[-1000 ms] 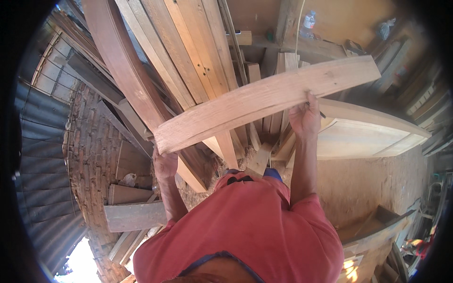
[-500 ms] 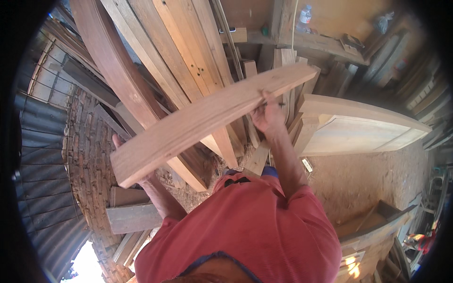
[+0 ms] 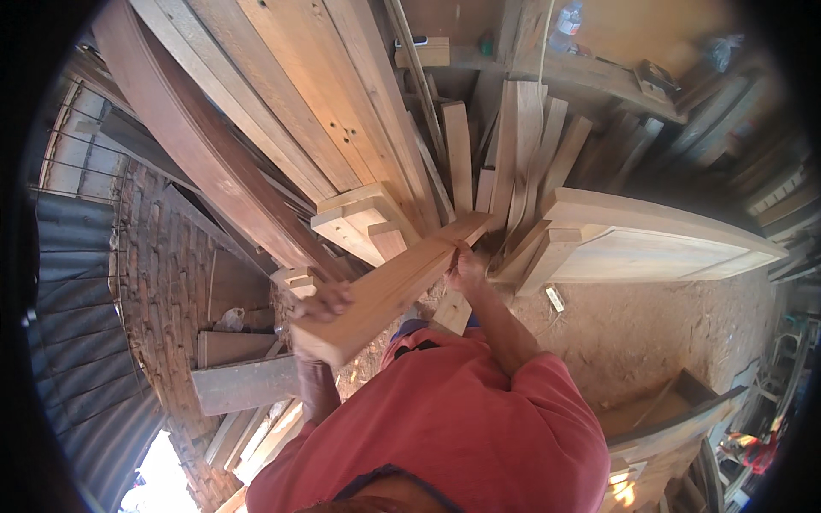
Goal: The person measures a wooden plank with a tape measure, marks it with a pen, and then sorts through a pile of wooden planks, picking up and inspecting several pieces before placing them back or moving them aside.
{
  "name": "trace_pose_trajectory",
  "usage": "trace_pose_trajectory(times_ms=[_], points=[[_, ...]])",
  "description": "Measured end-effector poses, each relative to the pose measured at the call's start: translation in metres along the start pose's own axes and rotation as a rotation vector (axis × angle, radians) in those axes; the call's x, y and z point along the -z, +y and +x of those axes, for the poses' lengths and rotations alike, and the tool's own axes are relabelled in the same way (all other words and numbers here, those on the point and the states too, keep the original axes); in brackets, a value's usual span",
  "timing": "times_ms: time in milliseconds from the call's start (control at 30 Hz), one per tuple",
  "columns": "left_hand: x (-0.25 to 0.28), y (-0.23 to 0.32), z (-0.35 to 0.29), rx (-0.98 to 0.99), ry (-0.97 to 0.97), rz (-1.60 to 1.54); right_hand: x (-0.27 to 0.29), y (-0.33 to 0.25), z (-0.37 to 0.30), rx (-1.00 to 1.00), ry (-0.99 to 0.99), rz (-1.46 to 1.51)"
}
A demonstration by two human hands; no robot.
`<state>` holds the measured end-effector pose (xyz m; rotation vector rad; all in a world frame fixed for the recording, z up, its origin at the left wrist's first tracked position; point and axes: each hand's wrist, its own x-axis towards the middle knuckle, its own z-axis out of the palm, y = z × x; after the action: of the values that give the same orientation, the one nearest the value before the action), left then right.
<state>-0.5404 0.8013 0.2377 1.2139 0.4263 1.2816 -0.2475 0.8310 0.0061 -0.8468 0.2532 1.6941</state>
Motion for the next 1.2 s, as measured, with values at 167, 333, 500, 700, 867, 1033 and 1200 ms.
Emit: trace_pose_trajectory(times_ms=[167,333,500,700,867,1033,1200], points=[[-0.037,-0.084,0.015,0.187,-0.187,0.331,0.070,-0.015,0.029,0.037,0.012,0.004],[-0.044,-0.167,0.038,0.333,-0.170,0.362,0.100,-0.031,0.043,0.098,0.091,-0.045],[-0.048,-0.227,0.064,0.385,-0.043,0.457,0.095,-0.068,0.040,0.043,-0.027,-0.343],[-0.054,-0.274,0.095,0.565,0.034,0.548,0.034,-0.118,0.005,0.644,0.000,-1.742],[-0.059,-0.305,0.108,0.466,-0.027,0.570,-0.023,-0.153,-0.016,0.990,-0.115,-1.814],[-0.061,-0.310,0.102,0.465,0.006,0.970,-0.035,-0.178,0.005,0.540,-0.202,-1.676],[-0.033,-0.317,0.044,0.460,0.103,1.033,-0.036,-0.193,0.056,0.572,-0.297,-1.757]])
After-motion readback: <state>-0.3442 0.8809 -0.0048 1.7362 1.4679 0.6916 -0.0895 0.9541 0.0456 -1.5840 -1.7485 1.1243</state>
